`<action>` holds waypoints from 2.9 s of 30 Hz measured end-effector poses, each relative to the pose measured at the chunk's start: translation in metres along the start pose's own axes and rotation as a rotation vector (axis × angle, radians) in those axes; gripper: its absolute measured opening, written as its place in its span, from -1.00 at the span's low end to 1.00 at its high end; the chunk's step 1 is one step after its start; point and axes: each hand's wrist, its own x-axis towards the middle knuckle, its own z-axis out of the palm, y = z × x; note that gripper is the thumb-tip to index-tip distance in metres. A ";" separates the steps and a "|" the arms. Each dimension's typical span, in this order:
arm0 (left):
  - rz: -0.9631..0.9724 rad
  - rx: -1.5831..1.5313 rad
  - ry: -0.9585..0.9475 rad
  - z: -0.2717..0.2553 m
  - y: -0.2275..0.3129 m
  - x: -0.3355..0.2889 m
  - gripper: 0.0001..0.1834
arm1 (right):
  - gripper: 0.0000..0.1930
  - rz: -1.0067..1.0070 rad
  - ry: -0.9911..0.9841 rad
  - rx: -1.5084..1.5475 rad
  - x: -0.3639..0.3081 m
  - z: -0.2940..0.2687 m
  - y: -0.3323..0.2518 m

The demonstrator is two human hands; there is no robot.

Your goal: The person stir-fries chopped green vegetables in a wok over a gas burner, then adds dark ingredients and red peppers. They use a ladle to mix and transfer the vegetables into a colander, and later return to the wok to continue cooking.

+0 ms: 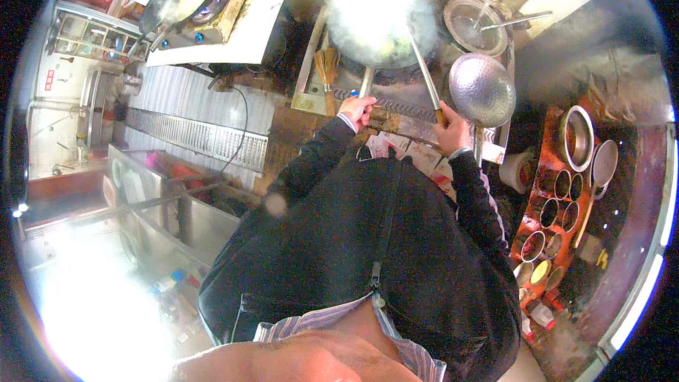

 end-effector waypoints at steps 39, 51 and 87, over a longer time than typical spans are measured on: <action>0.066 -0.118 -0.031 0.009 0.006 -0.016 -0.81 | -0.41 0.049 -0.114 0.090 0.042 -0.009 -0.023; -0.038 -0.003 0.071 -0.002 0.002 -0.007 -0.81 | -0.41 -0.245 -0.053 -0.096 0.017 -0.008 -0.014; 0.073 0.232 -0.302 -0.023 0.017 0.077 -0.72 | -0.72 0.536 0.238 0.806 -0.165 -0.028 0.000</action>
